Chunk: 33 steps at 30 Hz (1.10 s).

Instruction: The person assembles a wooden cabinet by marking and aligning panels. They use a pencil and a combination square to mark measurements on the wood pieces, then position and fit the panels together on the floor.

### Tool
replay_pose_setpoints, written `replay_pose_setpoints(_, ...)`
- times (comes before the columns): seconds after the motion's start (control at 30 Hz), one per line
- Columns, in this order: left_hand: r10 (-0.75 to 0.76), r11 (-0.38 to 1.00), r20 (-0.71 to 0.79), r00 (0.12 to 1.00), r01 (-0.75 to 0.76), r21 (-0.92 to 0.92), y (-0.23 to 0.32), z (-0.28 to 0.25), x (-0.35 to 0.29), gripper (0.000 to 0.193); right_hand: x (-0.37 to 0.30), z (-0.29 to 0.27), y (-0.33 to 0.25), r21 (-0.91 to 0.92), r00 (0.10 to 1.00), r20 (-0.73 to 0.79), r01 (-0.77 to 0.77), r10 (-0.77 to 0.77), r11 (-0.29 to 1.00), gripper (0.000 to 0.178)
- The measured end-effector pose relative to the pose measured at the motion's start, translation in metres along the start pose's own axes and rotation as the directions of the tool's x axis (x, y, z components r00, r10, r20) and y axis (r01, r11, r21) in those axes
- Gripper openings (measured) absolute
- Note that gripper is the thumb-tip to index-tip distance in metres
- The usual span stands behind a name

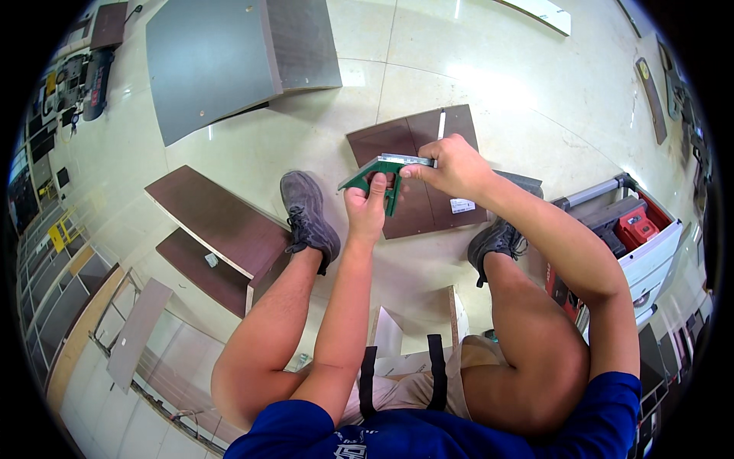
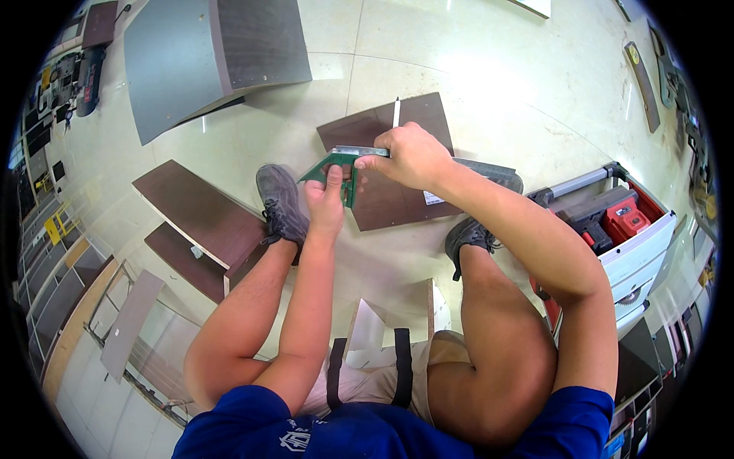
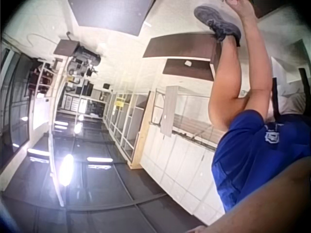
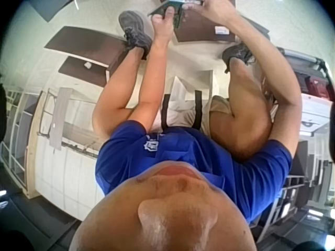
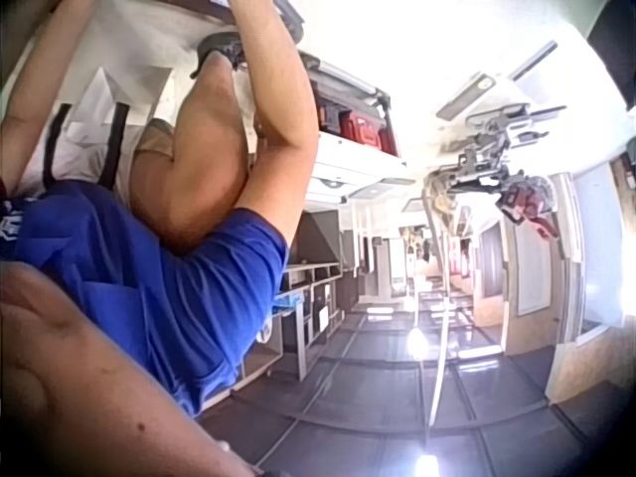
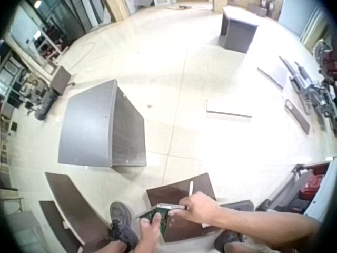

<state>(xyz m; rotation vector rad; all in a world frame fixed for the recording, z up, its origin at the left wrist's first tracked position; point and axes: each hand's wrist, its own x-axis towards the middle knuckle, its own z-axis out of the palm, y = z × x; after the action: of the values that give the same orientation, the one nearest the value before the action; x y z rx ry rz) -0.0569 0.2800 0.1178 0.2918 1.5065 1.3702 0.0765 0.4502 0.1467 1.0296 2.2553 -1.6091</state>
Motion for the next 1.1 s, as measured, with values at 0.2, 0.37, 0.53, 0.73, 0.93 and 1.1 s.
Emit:
replay_pose_setpoints(0.2, 0.017, 0.998, -0.024, 1.0, -0.016, 0.063, -0.003, 0.005, -0.001, 0.038, 0.0, 0.002, 0.004, 0.006, 0.999, -0.044, 0.024, -0.024, 1.0, 0.04)
replay_pose_setpoints(0.37, -0.107, 0.992, -0.006, 0.994, 0.106, -0.065, -0.01, 0.001, -0.002, 0.035, 0.0, 0.004, 0.003, -0.016, 1.0, -0.016, -0.01, 0.009, 1.0, 0.041)
replay_pose_setpoints(0.53, -0.046, 0.999, -0.105, 0.993, 0.044, -0.024, -0.024, -0.005, -0.002, 0.029, 0.018, 0.021, 0.016, -0.061, 0.997, 0.073, 0.007, -0.003, 0.998, 0.047)
replay_pose_setpoints(0.73, -0.155, 0.986, -0.254, 0.955, 0.135, -0.096, -0.06, -0.037, 0.01, 0.028, 0.062, 0.045, 0.012, -0.2, 0.983, 0.151, -0.077, 0.108, 0.977, 0.05)
replay_pose_setpoints(0.93, -0.209, 0.973, -0.386, 0.898, 0.153, -0.172, -0.084, -0.056, 0.03, 0.024, 0.104, 0.075, 0.015, -0.31, 0.974, 0.147, -0.119, 0.171, 0.943, 0.059)
replay_pose_setpoints(1.1, -0.303, 0.924, -0.47, 0.829, 0.135, -0.357, -0.102, -0.055, 0.05, 0.024, 0.125, 0.087, 0.015, -0.42, 0.982, 0.129, -0.074, 0.14, 0.905, 0.058)
